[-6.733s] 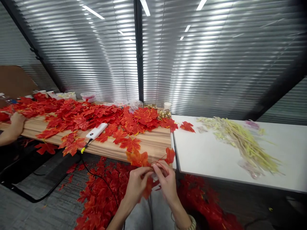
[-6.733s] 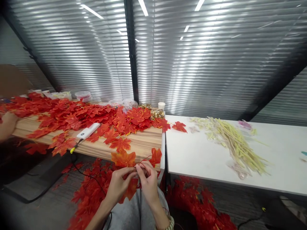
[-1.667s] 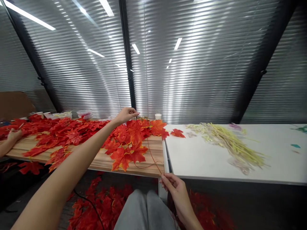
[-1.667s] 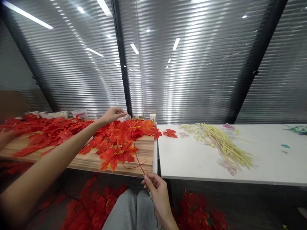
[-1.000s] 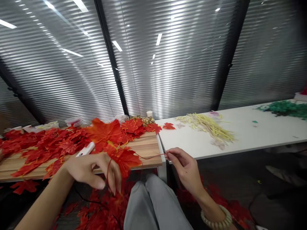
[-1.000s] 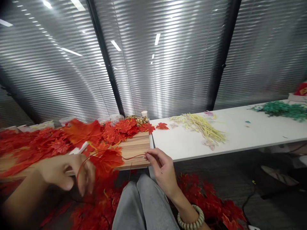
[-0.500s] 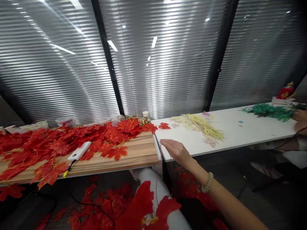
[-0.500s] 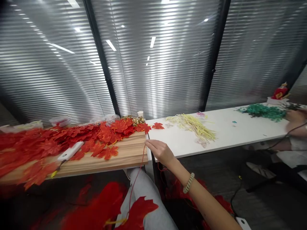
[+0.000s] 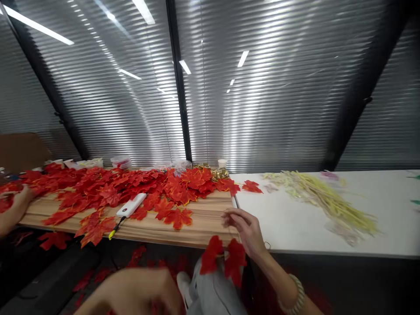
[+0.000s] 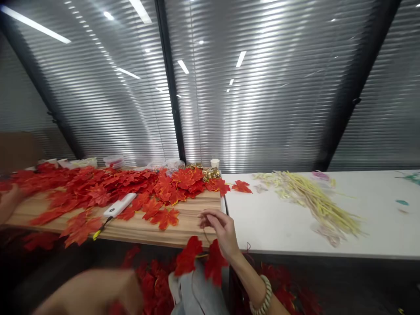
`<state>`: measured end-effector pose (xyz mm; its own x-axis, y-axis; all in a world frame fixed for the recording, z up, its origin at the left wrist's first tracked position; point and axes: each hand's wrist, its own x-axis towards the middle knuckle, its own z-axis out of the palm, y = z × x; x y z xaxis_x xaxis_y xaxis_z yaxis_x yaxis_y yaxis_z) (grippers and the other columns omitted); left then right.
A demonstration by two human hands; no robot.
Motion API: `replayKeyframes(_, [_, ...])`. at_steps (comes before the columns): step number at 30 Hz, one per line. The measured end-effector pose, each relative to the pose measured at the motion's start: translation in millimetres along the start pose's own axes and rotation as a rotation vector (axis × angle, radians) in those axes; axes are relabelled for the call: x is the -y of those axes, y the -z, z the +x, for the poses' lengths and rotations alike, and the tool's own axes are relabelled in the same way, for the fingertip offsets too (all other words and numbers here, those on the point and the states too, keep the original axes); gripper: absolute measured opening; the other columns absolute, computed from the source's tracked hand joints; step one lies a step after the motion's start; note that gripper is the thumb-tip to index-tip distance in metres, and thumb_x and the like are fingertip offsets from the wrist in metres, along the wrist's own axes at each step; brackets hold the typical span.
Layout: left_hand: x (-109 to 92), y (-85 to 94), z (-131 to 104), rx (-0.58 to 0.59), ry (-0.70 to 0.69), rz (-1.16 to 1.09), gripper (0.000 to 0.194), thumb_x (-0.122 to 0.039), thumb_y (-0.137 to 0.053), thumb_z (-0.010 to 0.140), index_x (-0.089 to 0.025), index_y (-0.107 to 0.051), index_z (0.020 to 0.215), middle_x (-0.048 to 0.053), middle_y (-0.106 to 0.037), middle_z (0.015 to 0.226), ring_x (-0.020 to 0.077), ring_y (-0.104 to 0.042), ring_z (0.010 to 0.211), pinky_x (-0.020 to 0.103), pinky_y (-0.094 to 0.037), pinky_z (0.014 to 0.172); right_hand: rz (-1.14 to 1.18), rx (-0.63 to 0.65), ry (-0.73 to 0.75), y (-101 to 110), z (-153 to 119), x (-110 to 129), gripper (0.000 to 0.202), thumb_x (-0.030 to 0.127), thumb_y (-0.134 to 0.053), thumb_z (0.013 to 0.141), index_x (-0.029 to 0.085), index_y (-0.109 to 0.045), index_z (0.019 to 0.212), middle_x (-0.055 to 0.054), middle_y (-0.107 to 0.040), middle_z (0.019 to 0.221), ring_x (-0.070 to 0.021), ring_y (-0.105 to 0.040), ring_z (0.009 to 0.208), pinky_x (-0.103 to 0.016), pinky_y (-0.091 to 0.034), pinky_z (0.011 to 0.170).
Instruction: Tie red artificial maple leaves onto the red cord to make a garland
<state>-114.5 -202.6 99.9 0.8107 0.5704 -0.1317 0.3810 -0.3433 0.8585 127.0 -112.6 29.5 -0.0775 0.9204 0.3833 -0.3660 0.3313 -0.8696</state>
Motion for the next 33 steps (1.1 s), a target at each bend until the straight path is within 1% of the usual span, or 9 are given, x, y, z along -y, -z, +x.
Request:
replayKeyframes(1, [5, 14.1, 3, 0.005, 0.075, -0.043, 0.029, -0.044, -0.054, 0.077, -0.019, -0.067, 0.071, 0.005, -0.066, 0.063, 0.0147, -0.060, 0.055, 0.022, -0.045, 0.050, 0.084, 0.040, -0.073, -5, -2, -1, 0.020, 0.033, -0.054, 0.078, 0.015, -0.064, 0.083, -0.008, -0.065, 0.083, -0.0165, -0.060, 0.062, -0.033, -0.050, 0.059])
replayKeyframes(3, [15, 31.1, 16, -0.301, 0.174, -0.096, 0.032, -0.041, -0.045, 0.083, -0.017, -0.066, 0.078, 0.005, -0.066, 0.070, 0.0131, -0.059, 0.056, 0.022, -0.046, 0.051, 0.137, 0.130, -0.184, -13, -9, -1, 0.021, 0.034, -0.058, 0.076, 0.015, -0.061, 0.084, -0.008, -0.063, 0.086, -0.0139, -0.059, 0.057, -0.029, -0.049, 0.053])
replayKeyframes(5, [26, 31.9, 36, -0.586, 0.148, -0.023, 0.027, -0.037, -0.052, 0.081, -0.020, -0.062, 0.100, 0.007, -0.065, 0.096, 0.0154, -0.061, 0.078, 0.024, -0.049, 0.065, 0.089, 0.226, -0.245, -16, -18, 2, 0.023, 0.034, -0.060, 0.074, 0.016, -0.057, 0.088, -0.007, -0.062, 0.087, -0.0121, -0.058, 0.054, -0.024, -0.045, 0.046])
replayKeyframes(6, [30, 27.2, 47, -0.626, 0.097, 0.015, 0.033, -0.034, -0.053, 0.080, -0.022, -0.056, 0.111, 0.008, -0.060, 0.109, 0.0171, -0.059, 0.090, 0.027, -0.049, 0.074, 0.051, 0.267, -0.256, -17, -21, 4, 0.024, 0.035, -0.060, 0.075, 0.017, -0.055, 0.090, -0.007, -0.061, 0.087, -0.0113, -0.057, 0.053, -0.022, -0.042, 0.043])
replayKeyframes(10, [43, -3.2, 85, -0.560, -0.125, 0.184, 0.045, -0.024, -0.052, 0.081, -0.027, -0.044, 0.126, 0.007, -0.053, 0.123, 0.0196, -0.049, 0.111, 0.035, -0.037, 0.096, -0.124, 0.360, -0.241, -12, -30, 21, 0.021, 0.036, -0.050, 0.082, 0.019, -0.048, 0.093, -0.002, -0.060, 0.076, -0.0098, -0.054, 0.050, -0.021, -0.040, 0.046])
replayKeyframes(18, [38, -28.0, 99, -0.604, -0.226, 0.182, 0.018, -0.026, -0.052, 0.082, -0.021, -0.061, 0.097, 0.008, -0.063, 0.095, 0.0189, -0.057, 0.089, 0.031, -0.044, 0.081, -0.390, 0.409, -0.154, -1, -50, 50, 0.012, 0.031, -0.044, 0.086, 0.020, -0.045, 0.089, 0.003, -0.052, 0.061, -0.0104, -0.047, 0.055, -0.023, -0.039, 0.056])
replayKeyframes(21, [36, -38.1, 94, -0.654, -0.259, 0.152, 0.011, -0.027, -0.053, 0.082, -0.021, -0.061, 0.082, 0.006, -0.063, 0.087, 0.0181, -0.057, 0.086, 0.030, -0.044, 0.079, -0.370, 0.364, -0.159, -2, -64, 43, 0.012, 0.032, -0.046, 0.085, 0.020, -0.047, 0.088, 0.003, -0.052, 0.064, -0.0116, -0.049, 0.060, -0.023, -0.040, 0.060])
replayKeyframes(28, [38, -64.6, 79, -0.853, -0.211, 0.243, 0.012, -0.027, -0.049, 0.083, -0.024, -0.060, 0.079, 0.006, -0.061, 0.079, 0.0185, -0.056, 0.077, 0.031, -0.044, 0.070, -0.408, 0.321, -0.132, -4, -74, 10, 0.026, 0.034, -0.058, 0.077, 0.020, -0.062, 0.097, -0.004, -0.060, 0.081, -0.0156, -0.052, 0.067, -0.025, -0.042, 0.060])
replayKeyframes(33, [48, -65.6, 85, -0.977, -0.184, 0.250, 0.013, -0.028, -0.048, 0.084, -0.024, -0.058, 0.078, 0.005, -0.059, 0.075, 0.0177, -0.055, 0.073, 0.030, -0.043, 0.064, -0.470, 0.322, -0.057, -14, -69, -11, 0.024, 0.034, -0.051, 0.082, 0.019, -0.067, 0.090, -0.001, -0.060, 0.063, -0.0147, -0.051, 0.056, -0.025, -0.039, 0.056])
